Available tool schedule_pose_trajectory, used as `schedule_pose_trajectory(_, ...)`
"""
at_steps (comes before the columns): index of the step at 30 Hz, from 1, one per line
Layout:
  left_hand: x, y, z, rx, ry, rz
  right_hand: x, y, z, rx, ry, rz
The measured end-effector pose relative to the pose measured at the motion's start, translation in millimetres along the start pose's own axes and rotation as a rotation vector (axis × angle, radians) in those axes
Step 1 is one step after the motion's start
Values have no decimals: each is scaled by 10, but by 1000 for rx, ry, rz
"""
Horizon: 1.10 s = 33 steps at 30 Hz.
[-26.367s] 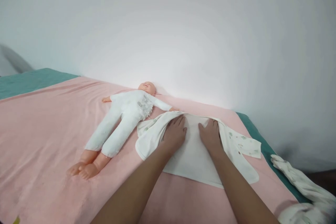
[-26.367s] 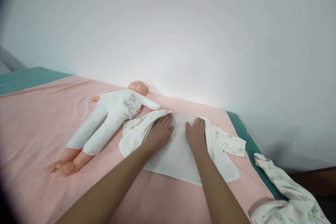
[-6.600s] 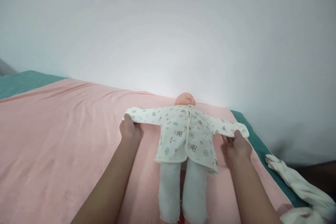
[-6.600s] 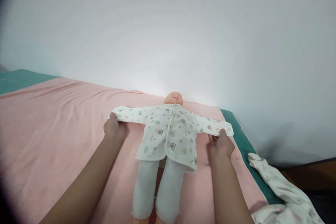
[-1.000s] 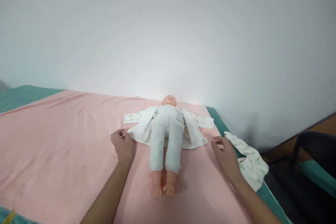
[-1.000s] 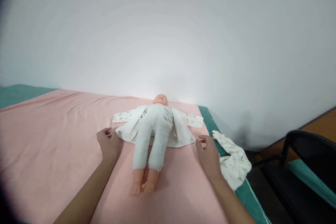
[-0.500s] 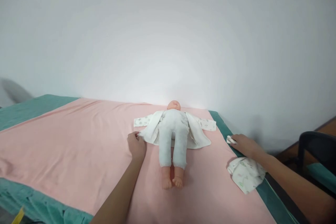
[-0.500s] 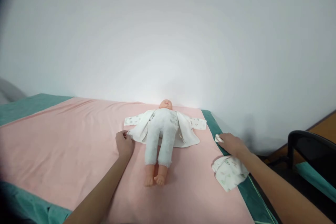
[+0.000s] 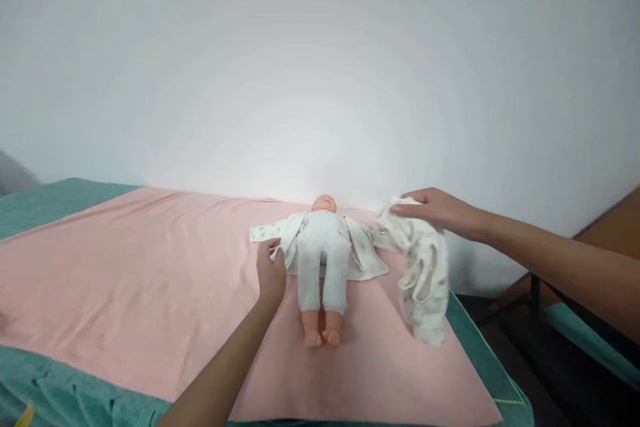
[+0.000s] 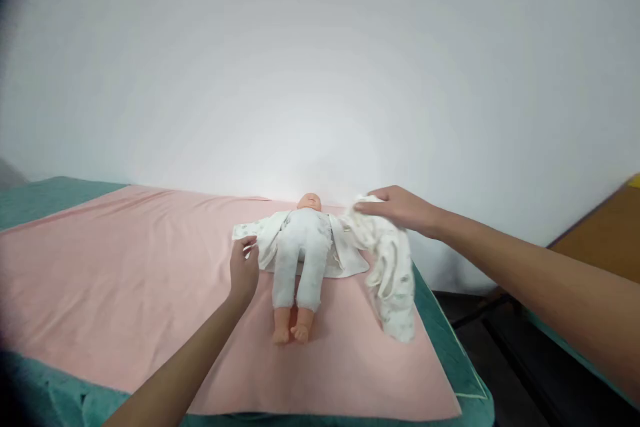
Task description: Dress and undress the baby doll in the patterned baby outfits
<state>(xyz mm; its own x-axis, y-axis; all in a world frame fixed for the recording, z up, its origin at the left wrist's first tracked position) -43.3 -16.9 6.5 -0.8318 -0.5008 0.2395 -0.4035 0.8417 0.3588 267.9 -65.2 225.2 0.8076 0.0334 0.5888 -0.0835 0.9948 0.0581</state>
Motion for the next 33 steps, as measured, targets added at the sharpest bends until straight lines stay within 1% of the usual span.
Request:
schedule_pose_trajectory(1,24,-49,-254,-27,-131,92,-172,16,182,17,-12,117)
schedule_pose_trajectory(2,76,-93,-528,-84,-234,163,-338,35,348,32,-33,222)
schedule_pose_trajectory(4,232,-158,-1054,-261,-366,275,-627,80,655,97,-41,359)
schedule_pose_trajectory(5,319,-170,-1261,-330,-391,319,-752,105,795,134,-43,411)
schedule_pose_trajectory(6,401,-165,-1415,-372,-379,357,-860,131,927,171,-47,449)
schedule_pose_trajectory(7,483,-139,-1512,-378,-365,357,-956,156,1049,204,-55,481)
schedule_pose_trajectory(9,640,-38,-1563,-324,-308,300,-1108,203,1256,255,-89,520)
schedule_pose_trajectory(12,863,150,-1484,-265,-267,225,-1239,245,1472,313,-156,514)
schedule_pose_trajectory(14,1017,264,-1436,-272,-317,200,-1271,248,1558,337,-202,499)
schedule_pose_trajectory(16,1172,361,-1406,-263,-407,181,-1276,231,1605,328,-239,521)
schedule_pose_trajectory(18,1304,437,-1394,-239,-476,197,-1265,206,1628,294,-252,560)
schedule_pose_trajectory(20,1411,496,-1405,-223,-506,230,-1251,184,1649,275,-236,570)
schedule_pose_trajectory(22,1493,543,-1445,-225,-502,266,-1256,167,1676,285,-197,547)
schedule_pose_trajectory(24,1555,577,-1521,-255,-491,304,-1292,147,1707,317,-141,507)
schedule_pose_trajectory(27,1582,578,-1667,-312,-432,409,-1393,108,1761,369,-28,429)
schedule_pose_trajectory(29,1536,529,-1735,-328,-345,523,-1462,86,1796,401,73,374)
schedule_pose_trajectory(31,1436,437,-1739,-304,-240,697,-1511,75,1811,417,166,330)
schedule_pose_trajectory(33,1309,327,-1667,-233,-177,895,-1537,73,1778,394,217,321)
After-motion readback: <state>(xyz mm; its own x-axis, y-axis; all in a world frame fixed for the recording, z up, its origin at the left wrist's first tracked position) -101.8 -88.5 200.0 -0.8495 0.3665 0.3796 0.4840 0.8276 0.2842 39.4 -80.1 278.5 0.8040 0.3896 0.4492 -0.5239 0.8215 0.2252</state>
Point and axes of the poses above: each hand's wrist, its own y-axis towards the middle knuckle, its own x-axis out of the back of the hand, z = x × y, the point moved 3 cm from there along y, towards the middle knuckle, and after that the axes turned 10 degrees about y, right-handed, at the moved point
